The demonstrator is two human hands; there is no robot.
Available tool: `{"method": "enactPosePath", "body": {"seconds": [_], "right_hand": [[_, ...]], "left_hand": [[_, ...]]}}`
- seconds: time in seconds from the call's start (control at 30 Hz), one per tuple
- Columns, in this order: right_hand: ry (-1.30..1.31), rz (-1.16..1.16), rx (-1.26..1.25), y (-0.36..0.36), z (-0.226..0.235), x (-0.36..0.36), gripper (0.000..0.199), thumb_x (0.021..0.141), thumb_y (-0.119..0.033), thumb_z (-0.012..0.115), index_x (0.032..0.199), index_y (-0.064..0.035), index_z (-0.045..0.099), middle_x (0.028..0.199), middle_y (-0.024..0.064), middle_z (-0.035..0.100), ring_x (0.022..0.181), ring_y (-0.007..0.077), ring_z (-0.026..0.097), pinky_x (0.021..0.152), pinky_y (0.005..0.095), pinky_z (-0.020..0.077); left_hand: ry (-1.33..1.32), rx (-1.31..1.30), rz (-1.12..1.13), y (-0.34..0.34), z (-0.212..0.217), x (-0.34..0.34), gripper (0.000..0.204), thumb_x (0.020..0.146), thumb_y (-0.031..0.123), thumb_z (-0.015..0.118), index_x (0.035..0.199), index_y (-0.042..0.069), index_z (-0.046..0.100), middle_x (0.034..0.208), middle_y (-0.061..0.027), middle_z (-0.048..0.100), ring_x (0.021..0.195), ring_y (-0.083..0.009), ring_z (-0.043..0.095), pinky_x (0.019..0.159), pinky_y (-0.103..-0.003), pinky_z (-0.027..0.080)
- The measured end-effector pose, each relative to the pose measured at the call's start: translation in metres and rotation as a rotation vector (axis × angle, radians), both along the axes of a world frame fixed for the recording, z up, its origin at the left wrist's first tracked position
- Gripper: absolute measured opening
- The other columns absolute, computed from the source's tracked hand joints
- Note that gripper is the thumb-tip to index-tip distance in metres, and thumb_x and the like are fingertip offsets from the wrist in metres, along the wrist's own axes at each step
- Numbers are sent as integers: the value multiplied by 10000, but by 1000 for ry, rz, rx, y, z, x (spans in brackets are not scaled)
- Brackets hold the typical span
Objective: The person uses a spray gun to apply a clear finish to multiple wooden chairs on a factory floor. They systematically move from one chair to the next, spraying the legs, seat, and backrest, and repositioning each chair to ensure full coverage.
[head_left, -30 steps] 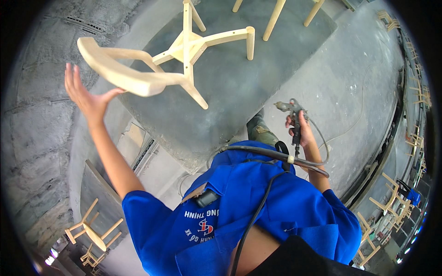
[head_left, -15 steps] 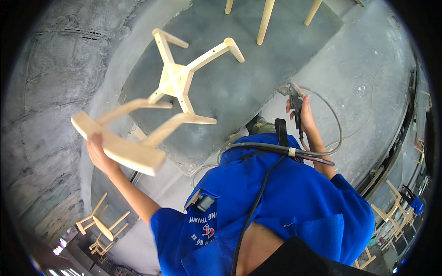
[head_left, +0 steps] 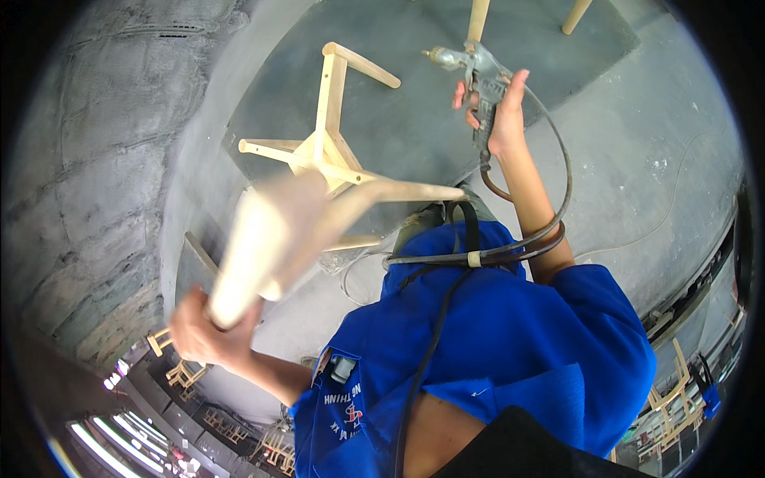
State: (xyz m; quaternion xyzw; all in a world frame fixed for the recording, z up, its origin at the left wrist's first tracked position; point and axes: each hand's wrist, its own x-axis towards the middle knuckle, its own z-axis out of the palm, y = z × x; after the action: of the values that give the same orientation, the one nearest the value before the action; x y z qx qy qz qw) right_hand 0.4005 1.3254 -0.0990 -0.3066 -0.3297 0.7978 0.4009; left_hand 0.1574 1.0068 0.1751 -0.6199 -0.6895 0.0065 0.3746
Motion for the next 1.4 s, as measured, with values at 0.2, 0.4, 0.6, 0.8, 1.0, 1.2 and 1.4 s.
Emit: {"method": "enactPosePath", "body": {"seconds": [0.2,0.4,0.6,0.8,1.0,1.2,1.4], "right_hand": [[-130,-44,-244,11,-49,-21,651,1038,-641,274,1041,-62,573,757,70,641,621,172,614,448,264,341],[-458,-138,-327,-29,-115,18,592,1031,-628,345,1047,-87,584,728,39,629,577,150,591,448,276,344],[-624,-123,-133,-89,-142,63,663,1036,-635,341,1446,-141,504,836,28,635,639,111,594,441,232,342],[-833,167,-279,-177,-140,78,670,1031,-623,379,1516,-165,445,862,22,625,671,106,599,444,220,370],[-768,332,-320,-234,-148,-32,595,983,-528,585,1420,-129,521,838,21,652,675,103,614,481,257,408],[-391,180,-253,-212,-148,-250,408,1012,-504,537,1099,-109,591,809,35,668,649,129,639,444,248,376],[-38,76,-345,-211,-173,-407,398,1023,-494,497,1089,-102,519,785,72,655,629,181,637,476,299,384]], "left_hand": [[80,79,37,94,33,-41,659,523,311,908,1141,141,752,840,-37,735,665,-196,674,598,-348,535],[150,157,187,102,42,-138,871,518,581,923,1250,172,685,1024,-66,710,1024,-252,655,1016,-499,419],[-40,618,798,58,-122,-233,1297,700,711,781,1584,5,147,1591,-295,249,1434,-454,320,1154,-679,146],[-1514,676,591,-59,-385,-83,844,842,151,812,1465,-50,279,1219,-209,568,1152,-290,604,959,-410,517],[-1827,746,737,-99,-413,-80,432,839,66,724,1157,-86,476,835,-128,596,565,-182,593,543,-321,530],[-1796,724,749,-81,-395,-134,361,835,54,684,1096,-101,489,820,-128,590,554,-172,601,485,-303,514],[-1852,693,761,-77,-392,-152,312,852,70,692,1053,-65,495,793,-109,575,548,-172,594,482,-308,510]]}}
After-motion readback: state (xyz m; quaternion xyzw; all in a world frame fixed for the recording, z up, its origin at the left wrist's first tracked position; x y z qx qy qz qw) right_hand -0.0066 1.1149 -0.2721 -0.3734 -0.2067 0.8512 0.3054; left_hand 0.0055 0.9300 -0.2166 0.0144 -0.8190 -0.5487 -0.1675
